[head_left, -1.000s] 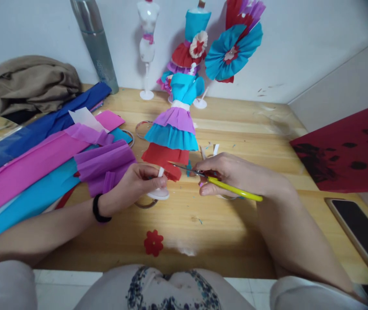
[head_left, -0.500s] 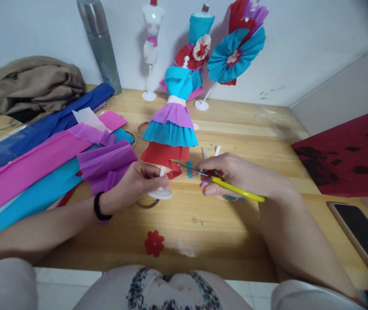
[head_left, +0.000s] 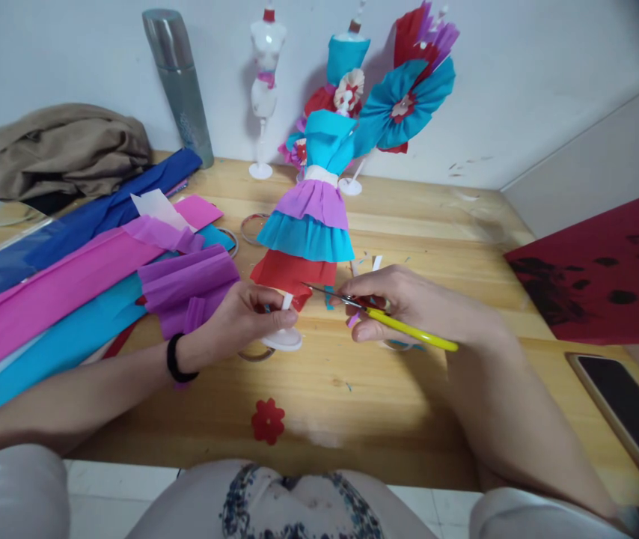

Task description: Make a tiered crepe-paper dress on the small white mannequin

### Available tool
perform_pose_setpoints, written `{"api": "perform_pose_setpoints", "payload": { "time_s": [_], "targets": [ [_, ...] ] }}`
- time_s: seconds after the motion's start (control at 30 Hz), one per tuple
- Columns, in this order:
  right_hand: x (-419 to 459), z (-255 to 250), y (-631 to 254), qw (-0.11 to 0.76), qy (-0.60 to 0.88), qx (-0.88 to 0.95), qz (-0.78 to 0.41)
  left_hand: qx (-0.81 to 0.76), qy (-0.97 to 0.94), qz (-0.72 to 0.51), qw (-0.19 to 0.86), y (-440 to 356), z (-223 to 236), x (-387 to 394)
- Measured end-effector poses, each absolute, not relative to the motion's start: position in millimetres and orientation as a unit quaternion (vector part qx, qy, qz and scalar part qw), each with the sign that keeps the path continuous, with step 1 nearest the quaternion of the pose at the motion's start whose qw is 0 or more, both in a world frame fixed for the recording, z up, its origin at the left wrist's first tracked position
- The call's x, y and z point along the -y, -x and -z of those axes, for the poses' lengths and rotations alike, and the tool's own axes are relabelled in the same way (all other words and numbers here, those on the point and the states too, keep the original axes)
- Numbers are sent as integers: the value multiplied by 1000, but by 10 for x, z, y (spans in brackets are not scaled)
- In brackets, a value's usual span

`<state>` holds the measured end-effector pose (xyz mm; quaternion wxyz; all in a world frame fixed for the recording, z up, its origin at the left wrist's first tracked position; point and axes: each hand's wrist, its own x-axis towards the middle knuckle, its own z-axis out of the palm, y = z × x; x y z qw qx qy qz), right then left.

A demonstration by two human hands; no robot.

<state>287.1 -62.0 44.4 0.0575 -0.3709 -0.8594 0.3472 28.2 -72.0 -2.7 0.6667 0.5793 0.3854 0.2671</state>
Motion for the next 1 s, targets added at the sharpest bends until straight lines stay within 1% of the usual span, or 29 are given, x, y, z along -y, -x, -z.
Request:
{"api": "perform_pose_setpoints", "payload": {
  "time_s": [0.13, 0.27, 0.43, 0.6, 0.83, 1.0],
  "targets": [
    [605, -414, -2848, 87, 339, 852, -390, -375, -567, -253, 689, -289, 31, 725],
    [593, -404, -2838, 96, 333, 846, -405, -380, -558, -240, 697, -287, 50, 737],
    [602, -407, -2801, 96, 340, 836, -420, -365, -585, -241, 683, -297, 77, 750],
    [621, -375, -2759, 113, 329, 834, -428, -360, -590, -244, 680, -322, 83, 752],
    [616, -325, -2771, 123, 328, 830, -434, -361, -597, -235, 676, -309, 77, 764],
    [613, -367, -2780, 105, 333, 818, -458, -367, -602, -231, 670, -302, 92, 758]
  ]
}}
